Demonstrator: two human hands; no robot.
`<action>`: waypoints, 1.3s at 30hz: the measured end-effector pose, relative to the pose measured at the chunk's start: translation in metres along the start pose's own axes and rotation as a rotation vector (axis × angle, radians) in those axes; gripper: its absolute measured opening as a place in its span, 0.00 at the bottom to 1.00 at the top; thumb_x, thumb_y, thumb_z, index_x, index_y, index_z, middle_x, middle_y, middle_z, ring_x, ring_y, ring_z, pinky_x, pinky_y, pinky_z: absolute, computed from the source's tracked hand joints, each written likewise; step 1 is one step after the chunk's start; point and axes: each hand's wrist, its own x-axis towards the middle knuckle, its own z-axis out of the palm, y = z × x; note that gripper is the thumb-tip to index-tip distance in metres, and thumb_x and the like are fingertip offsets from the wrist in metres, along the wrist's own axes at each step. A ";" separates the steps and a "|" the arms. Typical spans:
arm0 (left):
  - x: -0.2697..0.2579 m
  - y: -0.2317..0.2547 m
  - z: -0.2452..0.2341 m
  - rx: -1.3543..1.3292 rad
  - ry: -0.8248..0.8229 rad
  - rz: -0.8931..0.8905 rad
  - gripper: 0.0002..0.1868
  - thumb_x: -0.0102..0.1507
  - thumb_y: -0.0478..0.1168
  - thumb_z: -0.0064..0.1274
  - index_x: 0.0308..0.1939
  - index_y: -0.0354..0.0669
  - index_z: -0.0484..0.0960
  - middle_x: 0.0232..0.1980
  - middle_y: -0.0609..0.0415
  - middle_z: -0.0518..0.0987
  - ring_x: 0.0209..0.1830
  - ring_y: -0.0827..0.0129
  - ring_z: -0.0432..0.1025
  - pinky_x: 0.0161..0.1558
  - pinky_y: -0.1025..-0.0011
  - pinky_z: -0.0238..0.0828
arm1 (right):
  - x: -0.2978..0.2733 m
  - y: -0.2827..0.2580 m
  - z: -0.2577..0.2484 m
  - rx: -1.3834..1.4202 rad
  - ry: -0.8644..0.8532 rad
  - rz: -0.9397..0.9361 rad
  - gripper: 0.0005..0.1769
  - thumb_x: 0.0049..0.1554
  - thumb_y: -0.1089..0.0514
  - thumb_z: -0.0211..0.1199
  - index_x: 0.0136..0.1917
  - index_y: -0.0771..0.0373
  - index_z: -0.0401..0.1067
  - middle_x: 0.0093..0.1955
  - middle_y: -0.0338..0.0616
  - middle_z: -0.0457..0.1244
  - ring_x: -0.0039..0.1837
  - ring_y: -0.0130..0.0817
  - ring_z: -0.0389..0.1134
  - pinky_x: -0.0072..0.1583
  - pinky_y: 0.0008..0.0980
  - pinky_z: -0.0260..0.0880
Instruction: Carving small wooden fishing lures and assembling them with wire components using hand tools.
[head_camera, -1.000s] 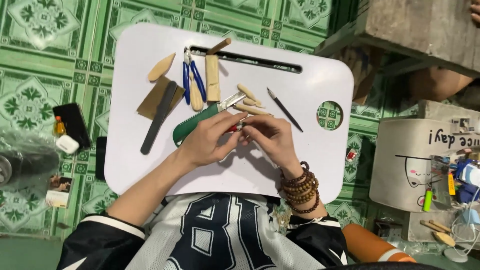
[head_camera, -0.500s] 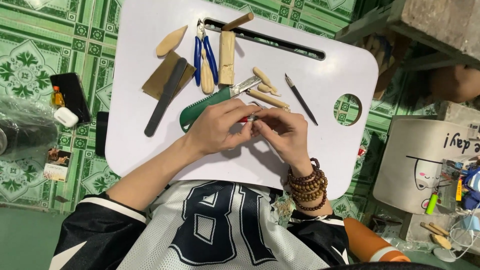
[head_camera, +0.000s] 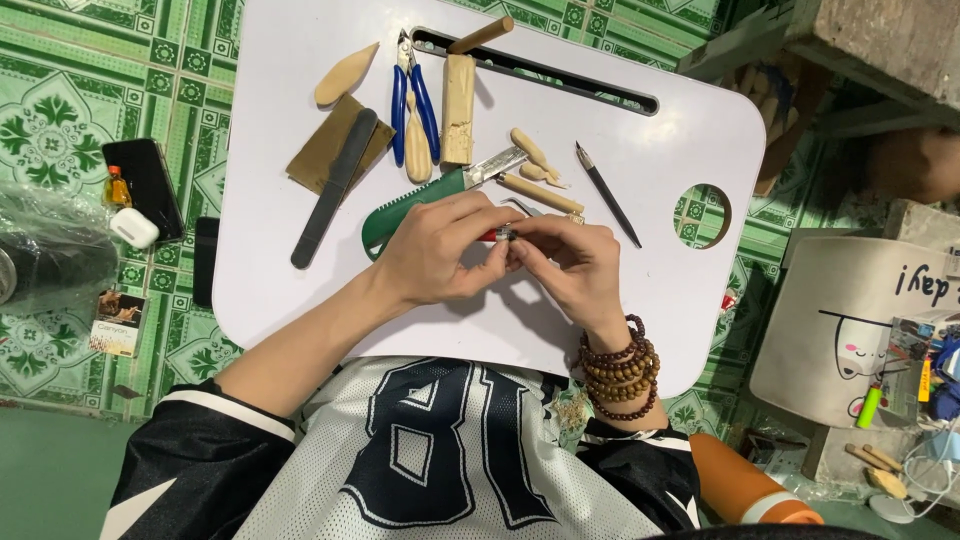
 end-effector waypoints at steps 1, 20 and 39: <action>0.000 0.000 0.000 -0.001 0.000 -0.003 0.11 0.63 0.38 0.55 0.48 0.38 0.83 0.35 0.50 0.80 0.32 0.59 0.76 0.32 0.67 0.76 | 0.000 0.000 0.000 0.001 -0.001 0.003 0.09 0.56 0.75 0.64 0.52 0.79 0.74 0.36 0.57 0.70 0.38 0.38 0.74 0.41 0.35 0.77; 0.004 0.003 -0.002 -0.053 -0.035 0.025 0.14 0.67 0.43 0.57 0.51 0.37 0.81 0.36 0.48 0.78 0.33 0.58 0.75 0.37 0.65 0.76 | -0.002 -0.002 -0.010 -0.031 0.053 -0.049 0.08 0.56 0.74 0.65 0.50 0.79 0.75 0.35 0.58 0.70 0.39 0.35 0.73 0.43 0.35 0.77; -0.003 -0.013 0.009 -0.188 -0.063 0.077 0.16 0.68 0.37 0.56 0.61 0.44 0.80 0.54 0.49 0.83 0.54 0.53 0.75 0.57 0.59 0.72 | -0.008 0.001 -0.024 0.060 0.152 -0.065 0.08 0.57 0.70 0.65 0.49 0.79 0.73 0.37 0.56 0.69 0.43 0.38 0.74 0.43 0.34 0.79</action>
